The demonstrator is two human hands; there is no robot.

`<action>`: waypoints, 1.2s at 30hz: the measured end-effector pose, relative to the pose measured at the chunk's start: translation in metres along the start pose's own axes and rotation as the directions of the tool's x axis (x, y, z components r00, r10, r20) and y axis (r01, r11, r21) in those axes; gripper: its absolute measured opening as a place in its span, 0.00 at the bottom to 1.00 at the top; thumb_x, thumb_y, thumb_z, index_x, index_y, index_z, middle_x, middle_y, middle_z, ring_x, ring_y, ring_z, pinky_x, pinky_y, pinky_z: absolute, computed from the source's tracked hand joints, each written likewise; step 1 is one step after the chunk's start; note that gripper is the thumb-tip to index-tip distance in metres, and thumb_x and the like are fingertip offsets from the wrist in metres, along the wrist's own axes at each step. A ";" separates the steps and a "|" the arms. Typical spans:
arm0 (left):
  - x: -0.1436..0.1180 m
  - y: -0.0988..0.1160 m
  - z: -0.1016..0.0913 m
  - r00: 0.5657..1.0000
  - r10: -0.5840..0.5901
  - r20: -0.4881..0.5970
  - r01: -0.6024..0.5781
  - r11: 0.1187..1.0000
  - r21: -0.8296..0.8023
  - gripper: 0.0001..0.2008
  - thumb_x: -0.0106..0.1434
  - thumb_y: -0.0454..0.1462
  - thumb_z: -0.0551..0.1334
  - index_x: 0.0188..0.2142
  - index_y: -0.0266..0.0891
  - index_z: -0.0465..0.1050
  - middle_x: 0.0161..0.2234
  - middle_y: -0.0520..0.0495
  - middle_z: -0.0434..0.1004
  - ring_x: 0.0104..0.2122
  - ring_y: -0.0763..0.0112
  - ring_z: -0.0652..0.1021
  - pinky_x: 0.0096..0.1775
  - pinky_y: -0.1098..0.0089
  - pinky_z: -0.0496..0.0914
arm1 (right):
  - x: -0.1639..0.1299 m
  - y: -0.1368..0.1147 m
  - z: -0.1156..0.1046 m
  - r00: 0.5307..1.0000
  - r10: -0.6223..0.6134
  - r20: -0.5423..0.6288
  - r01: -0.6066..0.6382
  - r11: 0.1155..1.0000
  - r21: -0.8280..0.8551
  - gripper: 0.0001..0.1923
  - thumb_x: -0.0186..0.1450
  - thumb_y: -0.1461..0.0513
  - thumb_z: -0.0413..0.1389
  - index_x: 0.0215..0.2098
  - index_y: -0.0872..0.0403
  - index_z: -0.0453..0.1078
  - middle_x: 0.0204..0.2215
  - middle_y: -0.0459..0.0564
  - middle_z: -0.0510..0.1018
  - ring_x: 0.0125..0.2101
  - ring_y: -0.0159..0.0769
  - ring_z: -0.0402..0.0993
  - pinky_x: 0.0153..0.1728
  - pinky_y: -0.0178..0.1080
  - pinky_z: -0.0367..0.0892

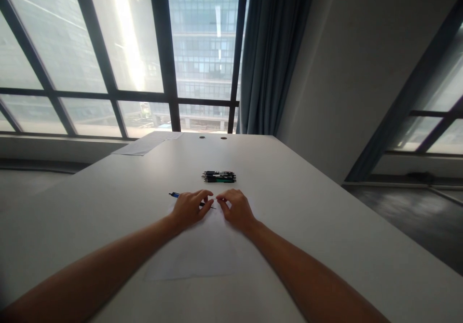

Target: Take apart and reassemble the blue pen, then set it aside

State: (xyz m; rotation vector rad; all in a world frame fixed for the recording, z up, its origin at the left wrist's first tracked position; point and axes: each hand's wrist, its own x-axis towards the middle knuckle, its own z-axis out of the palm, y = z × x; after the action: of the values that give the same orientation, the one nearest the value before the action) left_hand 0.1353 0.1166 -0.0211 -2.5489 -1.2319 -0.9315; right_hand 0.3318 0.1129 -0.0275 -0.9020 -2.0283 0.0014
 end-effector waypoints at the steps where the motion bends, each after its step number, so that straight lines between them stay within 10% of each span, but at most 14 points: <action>1: 0.000 0.000 0.000 1.000 -0.002 -0.006 0.002 1.000 -0.008 0.11 0.66 0.41 0.56 0.44 0.42 0.73 0.33 0.51 0.82 0.27 0.67 0.79 0.30 0.70 0.67 | 0.000 0.000 0.000 1.000 -0.004 -0.002 0.004 1.000 0.003 0.05 0.65 0.65 0.54 0.35 0.52 0.72 0.30 0.48 0.79 0.32 0.37 0.73 0.39 0.42 0.65; 36: 0.000 -0.003 0.004 0.999 0.037 -0.039 -0.037 0.999 -0.005 0.09 0.66 0.41 0.57 0.36 0.41 0.74 0.30 0.50 0.82 0.26 0.67 0.79 0.31 0.70 0.68 | 0.003 -0.008 -0.004 0.997 0.041 -0.065 -0.043 0.999 -0.030 0.05 0.65 0.64 0.51 0.34 0.52 0.70 0.35 0.51 0.76 0.39 0.40 0.70 0.43 0.43 0.62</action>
State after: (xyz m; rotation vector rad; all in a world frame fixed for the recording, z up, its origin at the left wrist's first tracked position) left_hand 0.1353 0.1204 -0.0246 -2.5359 -1.1687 -0.9732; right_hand 0.3288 0.1076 -0.0203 -0.9526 -1.9543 -0.0358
